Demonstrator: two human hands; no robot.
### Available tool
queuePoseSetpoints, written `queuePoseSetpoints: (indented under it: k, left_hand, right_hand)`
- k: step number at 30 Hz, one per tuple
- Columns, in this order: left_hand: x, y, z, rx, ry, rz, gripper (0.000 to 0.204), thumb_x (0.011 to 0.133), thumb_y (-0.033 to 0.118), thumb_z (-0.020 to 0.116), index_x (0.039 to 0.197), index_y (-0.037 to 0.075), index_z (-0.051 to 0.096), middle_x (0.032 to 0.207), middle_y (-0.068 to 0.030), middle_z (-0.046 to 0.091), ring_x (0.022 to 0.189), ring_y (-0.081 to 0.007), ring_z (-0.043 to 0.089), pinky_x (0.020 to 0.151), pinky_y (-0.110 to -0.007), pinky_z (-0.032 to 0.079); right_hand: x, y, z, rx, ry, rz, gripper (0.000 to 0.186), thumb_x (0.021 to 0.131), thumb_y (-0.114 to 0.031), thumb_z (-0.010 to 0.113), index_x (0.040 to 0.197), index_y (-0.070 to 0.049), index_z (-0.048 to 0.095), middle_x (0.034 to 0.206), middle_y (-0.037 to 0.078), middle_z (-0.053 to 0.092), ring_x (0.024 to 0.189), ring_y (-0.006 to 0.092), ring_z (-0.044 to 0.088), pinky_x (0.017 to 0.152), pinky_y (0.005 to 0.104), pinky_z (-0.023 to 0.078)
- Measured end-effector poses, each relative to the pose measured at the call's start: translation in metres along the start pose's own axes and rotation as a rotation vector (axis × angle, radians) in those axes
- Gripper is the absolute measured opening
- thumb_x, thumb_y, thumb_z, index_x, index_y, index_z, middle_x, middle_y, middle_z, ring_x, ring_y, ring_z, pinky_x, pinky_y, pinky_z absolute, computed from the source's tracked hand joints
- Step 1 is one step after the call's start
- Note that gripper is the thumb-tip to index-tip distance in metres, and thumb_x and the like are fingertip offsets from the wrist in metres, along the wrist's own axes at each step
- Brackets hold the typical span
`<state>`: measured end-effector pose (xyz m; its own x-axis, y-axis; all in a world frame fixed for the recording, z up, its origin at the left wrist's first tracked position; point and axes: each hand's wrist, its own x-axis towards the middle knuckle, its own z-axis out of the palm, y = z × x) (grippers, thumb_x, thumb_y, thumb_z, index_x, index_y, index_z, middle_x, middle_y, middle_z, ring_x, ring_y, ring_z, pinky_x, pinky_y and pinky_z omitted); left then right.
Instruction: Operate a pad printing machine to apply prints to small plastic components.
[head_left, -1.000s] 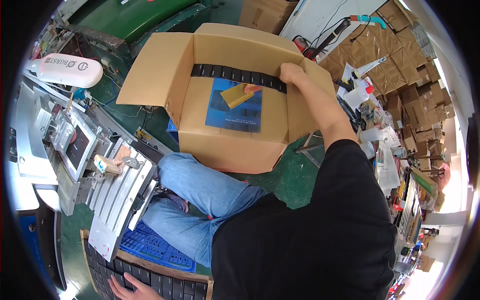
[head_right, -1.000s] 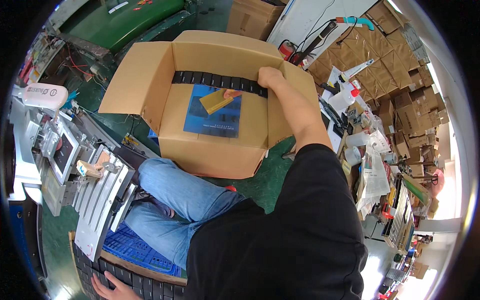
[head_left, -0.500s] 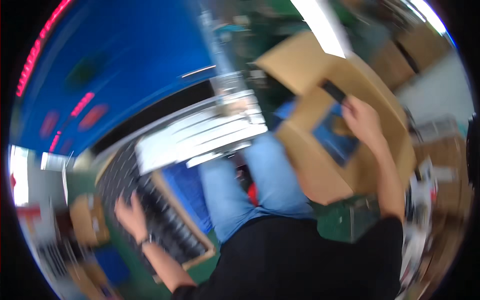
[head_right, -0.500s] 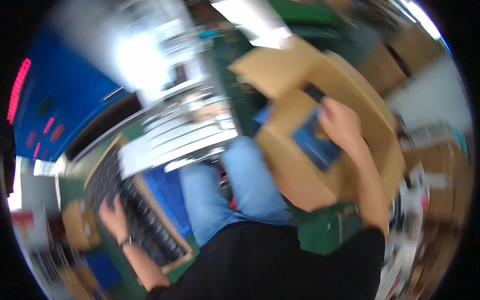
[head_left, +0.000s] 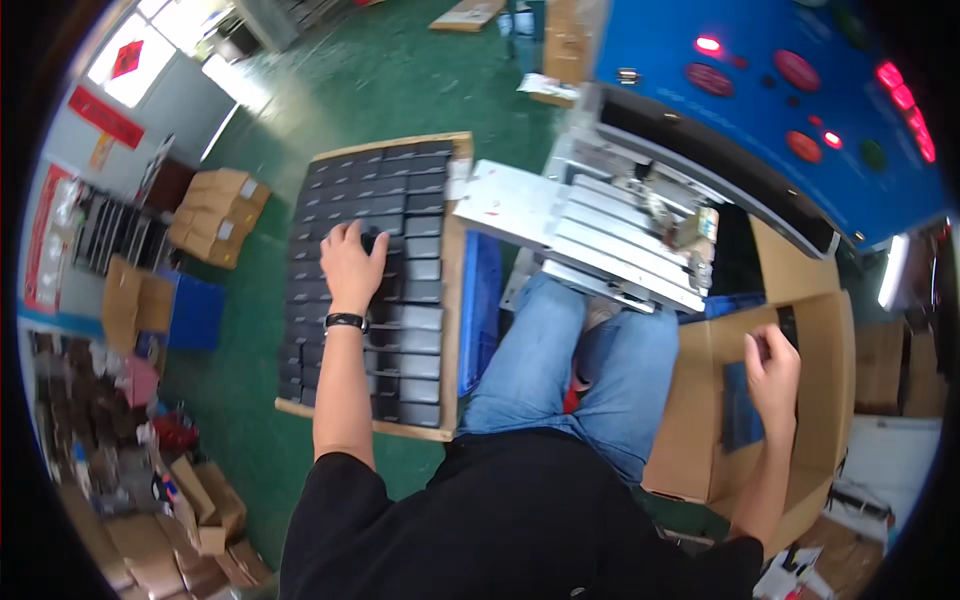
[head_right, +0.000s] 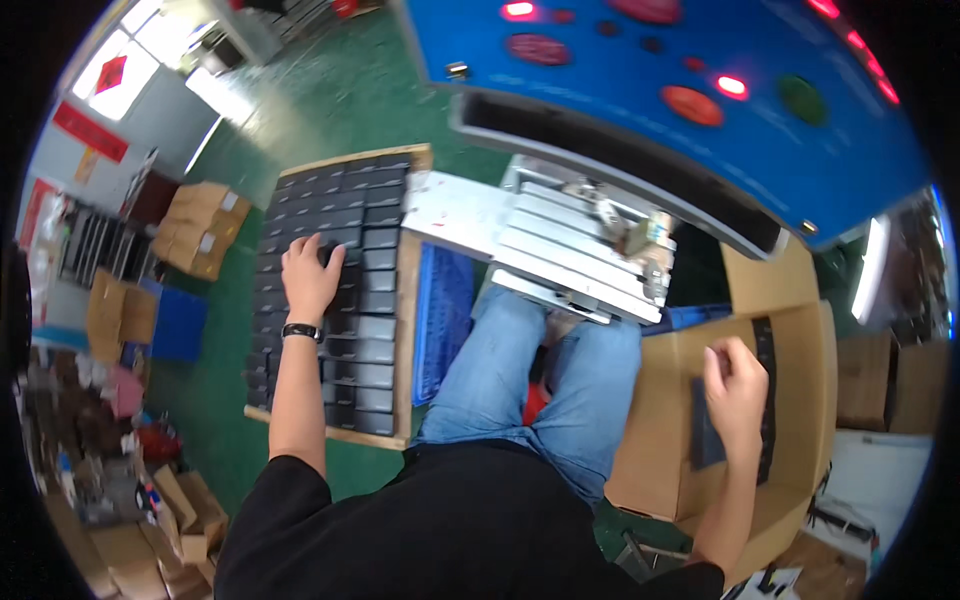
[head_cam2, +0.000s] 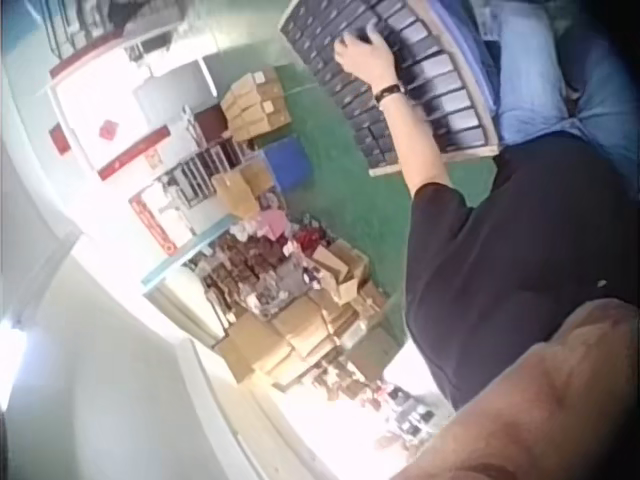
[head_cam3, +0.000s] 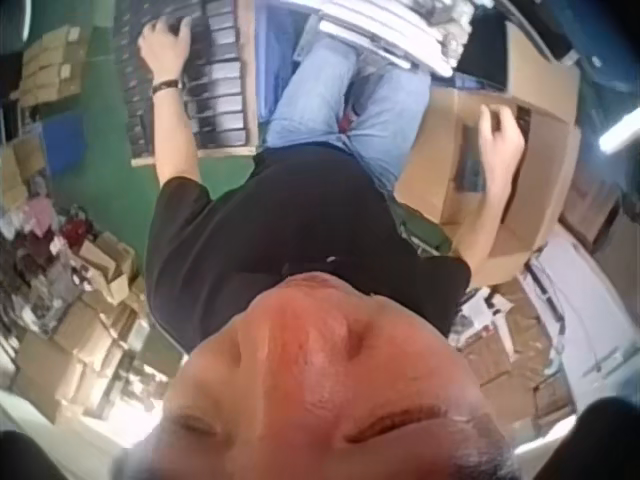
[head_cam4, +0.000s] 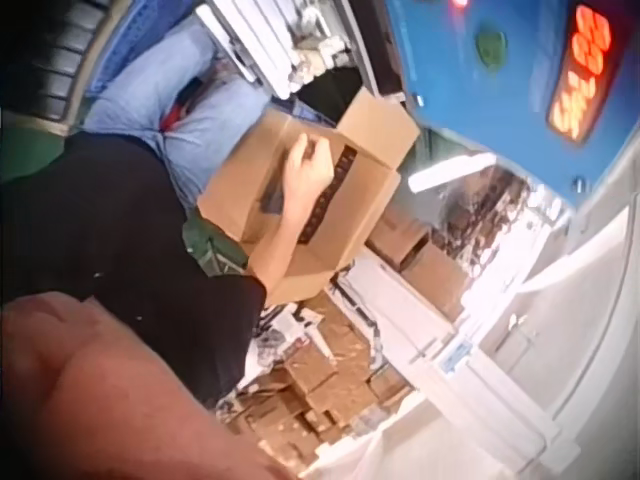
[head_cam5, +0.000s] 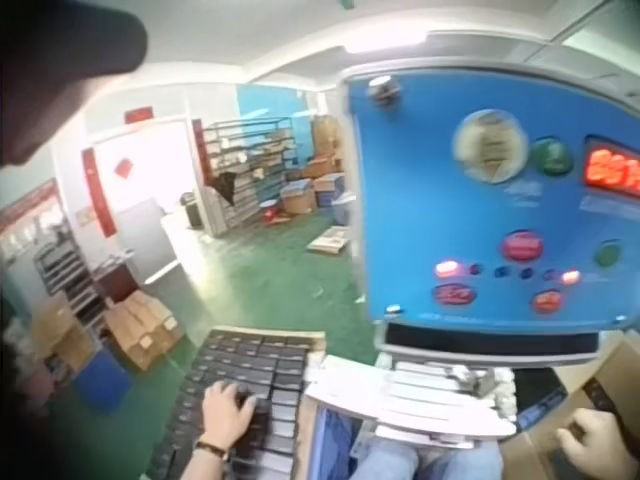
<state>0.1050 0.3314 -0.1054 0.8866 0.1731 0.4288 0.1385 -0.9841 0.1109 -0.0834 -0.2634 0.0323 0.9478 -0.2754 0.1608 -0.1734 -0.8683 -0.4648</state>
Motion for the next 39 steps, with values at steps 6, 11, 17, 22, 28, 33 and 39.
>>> queuePoseSetpoints:
  k: [6,11,17,22,28,33,39]
  left_hand:
    - [-0.007,0.043,0.021,0.254,-0.115,0.052,0.058,0.091,0.054,0.072,0.13,0.011,0.073,0.128,-0.0188,0.068,0.122,-0.0409,0.06,0.093,-0.055,0.051]
    - [0.009,0.04,0.03,0.173,-0.171,0.057,0.056,0.09,0.044,0.074,0.134,0.01,0.071,0.129,-0.0193,0.068,0.123,-0.0413,0.059,0.097,-0.053,0.051]
    - [0.015,0.051,0.014,0.045,-0.299,-0.162,0.06,0.087,0.035,0.075,0.141,0.009,0.066,0.131,-0.0217,0.067,0.121,-0.0428,0.06,0.098,-0.053,0.052]
    - [0.009,0.057,-0.003,-0.001,-0.151,-0.124,0.066,0.087,0.035,0.077,0.145,0.007,0.062,0.129,-0.0234,0.067,0.113,-0.0432,0.064,0.097,-0.051,0.054]
    - [-0.009,0.215,-0.08,-1.056,-0.251,0.088,0.049,0.098,0.024,0.076,0.137,0.004,0.057,0.122,-0.0165,0.06,0.097,-0.0247,0.067,0.084,-0.034,0.057]
    - [-0.017,0.344,-0.075,-1.03,-0.286,0.58,0.022,0.106,0.023,0.067,0.105,0.007,0.052,0.1,-0.0092,0.058,0.086,-0.0185,0.053,0.076,-0.034,0.049]
    - [-0.023,0.391,-0.063,-1.06,-0.484,0.643,0.03,0.108,0.032,0.063,0.096,0.007,0.051,0.086,-0.0082,0.056,0.074,-0.0207,0.052,0.07,-0.038,0.047]
  right_hand:
    - [0.026,-0.027,0.002,0.28,0.088,-0.128,0.005,0.093,-0.006,0.072,0.097,-0.003,0.071,0.076,0.003,0.064,0.062,0.0123,0.051,0.06,0.0262,0.043]
    - [0.066,-0.04,0.005,0.565,0.024,-0.106,0.024,0.092,-0.014,0.077,0.11,0.0,0.07,0.093,0.006,0.068,0.075,0.0137,0.057,0.07,0.026,0.049]
    - [0.116,-0.058,0.034,0.445,-0.249,-0.187,0.049,0.087,-0.022,0.083,0.126,0.002,0.066,0.114,0.014,0.068,0.095,0.0266,0.067,0.087,0.0354,0.055]
    - [0.12,-0.052,0.052,0.595,-0.217,-0.184,0.046,0.087,-0.021,0.084,0.123,0.002,0.067,0.113,0.013,0.067,0.095,0.0241,0.067,0.085,0.0332,0.055]
    - [0.074,-0.026,0.067,0.705,0.176,-0.16,0.033,0.09,-0.012,0.08,0.117,0.003,0.068,0.111,0.012,0.067,0.095,0.0206,0.066,0.084,0.0308,0.055]
    - [0.024,-0.01,0.09,0.901,0.237,-0.064,0.021,0.094,-0.001,0.072,0.114,0.003,0.069,0.112,0.01,0.067,0.095,0.0176,0.066,0.083,0.0279,0.054]
    - [-0.04,0.024,0.087,0.933,0.232,0.099,0.018,0.1,-0.001,0.068,0.117,0.001,0.069,0.11,0.01,0.07,0.098,0.0172,0.069,0.091,0.0281,0.055]
